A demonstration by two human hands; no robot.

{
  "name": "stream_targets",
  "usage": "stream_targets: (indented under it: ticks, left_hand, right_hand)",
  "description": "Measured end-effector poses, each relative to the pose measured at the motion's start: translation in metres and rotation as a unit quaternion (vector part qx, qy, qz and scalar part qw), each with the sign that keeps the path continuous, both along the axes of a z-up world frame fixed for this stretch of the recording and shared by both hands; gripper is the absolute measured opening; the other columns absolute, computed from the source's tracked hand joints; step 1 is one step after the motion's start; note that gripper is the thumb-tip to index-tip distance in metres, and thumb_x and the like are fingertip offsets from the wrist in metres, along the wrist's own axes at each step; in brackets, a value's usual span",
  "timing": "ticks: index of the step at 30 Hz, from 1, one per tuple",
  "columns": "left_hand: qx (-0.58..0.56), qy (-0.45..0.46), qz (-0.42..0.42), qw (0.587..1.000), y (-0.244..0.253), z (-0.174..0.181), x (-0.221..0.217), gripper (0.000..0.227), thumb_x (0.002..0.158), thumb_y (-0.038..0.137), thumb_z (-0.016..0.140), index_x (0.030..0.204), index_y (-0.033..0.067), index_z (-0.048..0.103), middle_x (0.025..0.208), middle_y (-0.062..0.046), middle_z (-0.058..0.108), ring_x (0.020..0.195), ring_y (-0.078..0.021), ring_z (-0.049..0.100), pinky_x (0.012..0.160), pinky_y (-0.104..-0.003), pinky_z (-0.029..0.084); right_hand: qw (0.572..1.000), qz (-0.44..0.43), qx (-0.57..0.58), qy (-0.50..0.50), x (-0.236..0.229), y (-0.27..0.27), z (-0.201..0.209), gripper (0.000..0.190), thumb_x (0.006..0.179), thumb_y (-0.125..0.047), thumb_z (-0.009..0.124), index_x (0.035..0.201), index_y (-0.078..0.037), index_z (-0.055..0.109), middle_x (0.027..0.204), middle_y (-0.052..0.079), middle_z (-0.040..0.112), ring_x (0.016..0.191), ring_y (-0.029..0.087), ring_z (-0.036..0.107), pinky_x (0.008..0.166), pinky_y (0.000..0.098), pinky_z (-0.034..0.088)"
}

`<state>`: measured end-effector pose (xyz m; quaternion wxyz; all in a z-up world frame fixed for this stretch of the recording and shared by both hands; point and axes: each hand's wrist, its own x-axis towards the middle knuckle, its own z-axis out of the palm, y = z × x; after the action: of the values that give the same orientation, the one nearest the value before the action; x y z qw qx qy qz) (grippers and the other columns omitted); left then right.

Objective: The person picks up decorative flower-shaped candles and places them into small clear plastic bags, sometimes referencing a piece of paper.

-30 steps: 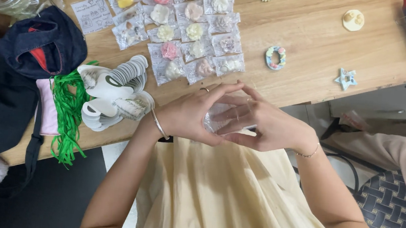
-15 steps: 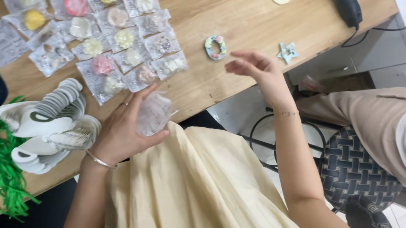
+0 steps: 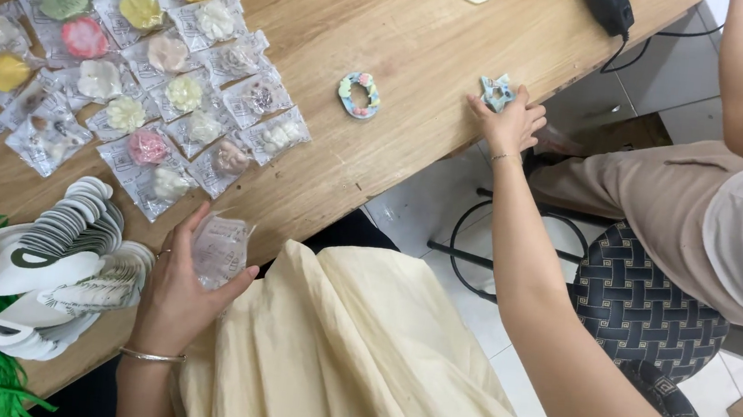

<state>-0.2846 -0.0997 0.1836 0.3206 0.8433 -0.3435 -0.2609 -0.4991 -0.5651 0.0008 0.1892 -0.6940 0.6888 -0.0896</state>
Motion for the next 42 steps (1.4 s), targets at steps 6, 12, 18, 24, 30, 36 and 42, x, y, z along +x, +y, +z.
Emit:
stream_targets:
  ticks: [6, 12, 18, 24, 30, 36, 42]
  left_hand:
    - [0.021, -0.009, 0.008, 1.0, -0.017, 0.004, -0.007, 0.099, 0.071, 0.035, 0.086, 0.152, 0.0061, 0.037, 0.14, -0.026, 0.054, 0.129, -0.0422, 0.054, 0.105, -0.048, 0.046]
    - [0.014, -0.039, -0.013, 0.999, -0.022, 0.005, -0.011, 0.095, 0.072, 0.034, 0.086, 0.15, 0.0076, 0.038, 0.14, -0.023, 0.056, 0.126, -0.0409, 0.056, 0.101, -0.048, 0.047]
    - [-0.035, -0.06, -0.002, 0.998, -0.013, 0.003, -0.009, 0.097, 0.072, 0.032, 0.086, 0.152, 0.0077, 0.036, 0.14, -0.023, 0.057, 0.126, -0.0402, 0.056, 0.103, -0.049, 0.046]
    - [-0.048, -0.08, 0.014, 0.996, -0.003, 0.011, -0.008, 0.103, 0.069, 0.03, 0.087, 0.155, 0.013, 0.033, 0.137, -0.018, 0.055, 0.127, -0.0377, 0.053, 0.105, -0.053, 0.039]
    - [-0.072, -0.132, 0.044, 0.988, 0.007, 0.016, -0.006, 0.106, 0.067, 0.026, 0.085, 0.158, 0.0165, 0.032, 0.134, -0.014, 0.052, 0.129, -0.033, 0.05, 0.109, -0.053, 0.032]
    - [-0.109, -0.168, 0.021, 0.98, 0.011, 0.021, -0.007, 0.112, 0.061, 0.025, 0.085, 0.157, 0.0173, 0.03, 0.131, -0.011, 0.05, 0.132, -0.0298, 0.046, 0.117, -0.054, 0.019]
    - [-0.067, -0.166, -0.037, 0.983, 0.01, 0.021, -0.007, 0.116, 0.057, 0.022, 0.085, 0.158, 0.0224, 0.029, 0.135, -0.01, 0.047, 0.132, -0.0324, 0.042, 0.12, -0.06, 0.012]
  right_hand:
    - [1.0, -0.021, -0.015, 0.013, 0.008, 0.014, -0.006, 0.091, 0.067, -0.062, 0.088, 0.136, -0.018, 0.051, 0.138, 0.016, 0.04, 0.134, 0.036, 0.032, 0.102, 0.0594, 0.035]
    - [0.984, 0.085, -0.099, -0.122, 0.013, 0.043, -0.011, 0.078, 0.069, -0.045, 0.097, 0.119, -0.008, 0.05, 0.126, 0.018, 0.049, 0.121, 0.035, 0.046, 0.098, 0.0556, 0.044]
    - [0.748, 0.123, 0.247, -0.604, 0.064, 0.148, 0.066, 0.06, 0.081, 0.011, 0.074, 0.126, -0.007, 0.039, 0.116, 0.016, 0.058, 0.099, 0.027, 0.069, 0.089, 0.0442, 0.061]
    - [0.594, 0.174, 0.484, -0.618, 0.099, 0.226, 0.137, 0.073, 0.082, 0.019, 0.061, 0.145, -0.009, 0.037, 0.118, 0.016, 0.066, 0.1, 0.029, 0.071, 0.089, 0.0411, 0.06]
    - [0.593, 0.267, 0.553, -0.521, 0.114, 0.239, 0.175, 0.049, 0.098, -0.002, 0.056, 0.147, -0.007, 0.048, 0.113, 0.01, 0.066, 0.101, 0.02, 0.067, 0.087, 0.0382, 0.058]
    - [0.642, 0.34, 0.559, -0.4, 0.12, 0.238, 0.188, 0.044, 0.098, -0.005, 0.059, 0.141, -0.008, 0.054, 0.109, 0.004, 0.065, 0.102, 0.011, 0.064, 0.078, 0.0278, 0.055]
    - [0.639, 0.412, 0.558, -0.332, 0.125, 0.241, 0.185, 0.037, 0.099, -0.005, 0.063, 0.135, -0.006, 0.058, 0.103, 0.007, 0.07, 0.085, 0.012, 0.061, 0.065, 0.026, 0.051]
